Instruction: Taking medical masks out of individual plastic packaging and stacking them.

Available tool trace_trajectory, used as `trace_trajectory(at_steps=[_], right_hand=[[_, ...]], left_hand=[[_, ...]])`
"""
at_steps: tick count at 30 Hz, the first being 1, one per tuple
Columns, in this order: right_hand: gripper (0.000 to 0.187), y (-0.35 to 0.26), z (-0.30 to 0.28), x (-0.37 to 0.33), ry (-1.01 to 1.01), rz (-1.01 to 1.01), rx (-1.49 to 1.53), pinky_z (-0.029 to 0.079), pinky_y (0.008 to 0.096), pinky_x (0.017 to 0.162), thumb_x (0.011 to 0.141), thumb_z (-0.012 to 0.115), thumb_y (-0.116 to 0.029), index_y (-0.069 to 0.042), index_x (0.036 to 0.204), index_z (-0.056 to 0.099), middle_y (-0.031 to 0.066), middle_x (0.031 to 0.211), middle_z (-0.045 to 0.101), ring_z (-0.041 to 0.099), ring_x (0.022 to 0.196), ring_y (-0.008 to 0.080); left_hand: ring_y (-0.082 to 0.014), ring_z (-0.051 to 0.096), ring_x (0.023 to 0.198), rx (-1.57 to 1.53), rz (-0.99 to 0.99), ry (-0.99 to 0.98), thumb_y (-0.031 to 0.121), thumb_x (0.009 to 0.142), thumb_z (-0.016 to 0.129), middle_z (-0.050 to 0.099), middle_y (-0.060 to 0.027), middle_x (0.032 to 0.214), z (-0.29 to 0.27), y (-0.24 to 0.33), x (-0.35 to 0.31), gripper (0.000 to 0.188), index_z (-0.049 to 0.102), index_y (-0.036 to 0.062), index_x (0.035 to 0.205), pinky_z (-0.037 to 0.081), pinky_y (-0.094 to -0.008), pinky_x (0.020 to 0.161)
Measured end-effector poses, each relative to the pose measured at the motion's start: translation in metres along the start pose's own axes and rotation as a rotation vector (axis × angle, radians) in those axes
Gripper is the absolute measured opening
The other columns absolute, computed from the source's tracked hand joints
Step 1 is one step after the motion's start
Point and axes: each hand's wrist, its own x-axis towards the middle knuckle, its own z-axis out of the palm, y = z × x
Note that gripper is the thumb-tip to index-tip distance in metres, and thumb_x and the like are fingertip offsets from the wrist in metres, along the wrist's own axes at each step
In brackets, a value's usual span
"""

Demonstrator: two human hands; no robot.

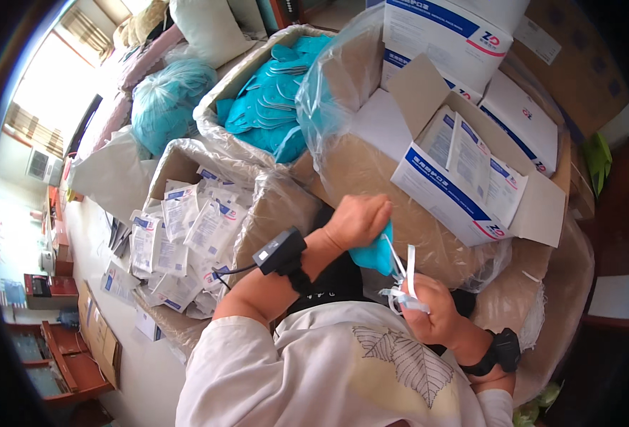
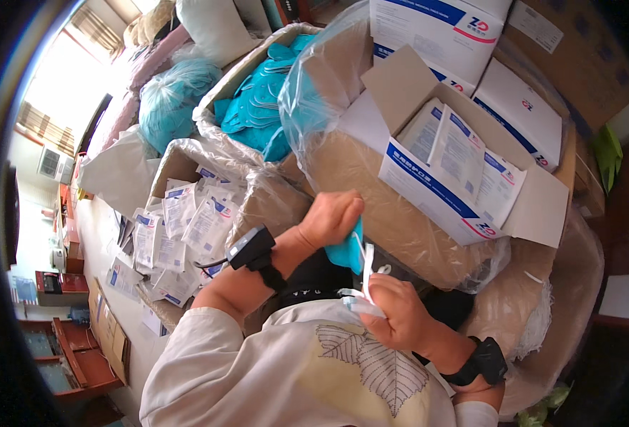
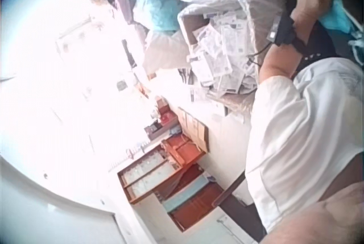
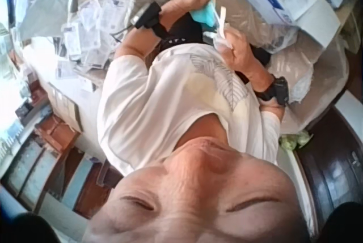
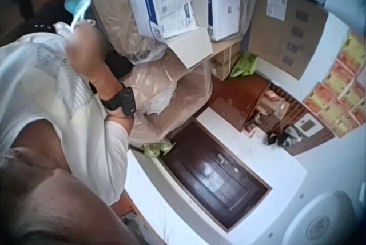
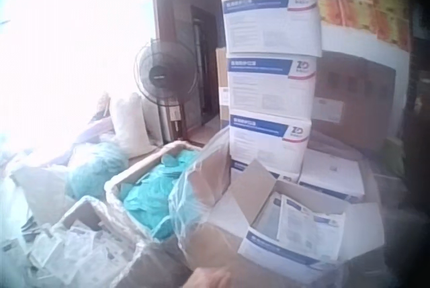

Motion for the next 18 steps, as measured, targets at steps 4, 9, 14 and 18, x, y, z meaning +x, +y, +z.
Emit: trace_trajectory(at_steps=[4, 9, 14, 18], right_hand=[[0.020, -0.018, -0.023, -0.059, 0.173, 0.510, 0.676, 0.040, 0.0270, 0.051, 0.082, 0.052, -0.017, -0.004, 0.066, 0.049, 0.0054, 0.061, 0.048, 0.047, 0.053, 0.0147], [0.030, -0.015, -0.046, -0.027, 0.547, 0.501, 0.367, 0.035, 0.0238, 0.053, 0.091, 0.038, -0.018, -0.004, 0.068, 0.050, 0.0027, 0.064, 0.050, 0.041, 0.056, 0.0077], [0.028, -0.011, -0.045, -0.062, 0.803, 0.682, 0.231, 0.031, 0.0197, 0.049, 0.092, 0.041, -0.021, -0.004, 0.074, 0.054, -0.0003, 0.064, 0.051, 0.039, 0.052, 0.0042], [0.030, -0.026, -0.078, -0.117, 1.072, 0.646, -0.117, 0.027, 0.0181, 0.046, 0.093, 0.038, -0.025, -0.006, 0.076, 0.054, -0.0028, 0.064, 0.049, 0.037, 0.051, 0.0025]], left_hand=[[-0.0367, 0.054, 0.069, 0.270, -0.551, 0.461, 0.024, 0.092, 0.036, 0.056, -0.0206, 0.073, -0.078, -0.094, -0.020, 0.028, 0.053, 0.0021, 0.085, 0.042, -0.0433, 0.063], [-0.0226, 0.051, 0.079, 0.190, -0.423, 0.770, 0.028, 0.095, 0.033, 0.054, -0.0116, 0.083, -0.108, -0.085, -0.021, 0.034, 0.053, 0.0016, 0.090, 0.040, -0.0352, 0.074], [-0.0301, 0.050, 0.106, -0.155, -0.682, 1.344, 0.044, 0.094, 0.025, 0.051, -0.0227, 0.112, -0.179, -0.138, 0.042, 0.059, 0.047, -0.0058, 0.116, 0.039, -0.0366, 0.090], [-0.0322, 0.049, 0.110, -0.187, -1.075, 1.281, 0.046, 0.092, 0.025, 0.048, -0.0208, 0.122, -0.197, -0.225, 0.081, 0.063, 0.036, -0.0051, 0.127, 0.040, -0.0394, 0.091]])
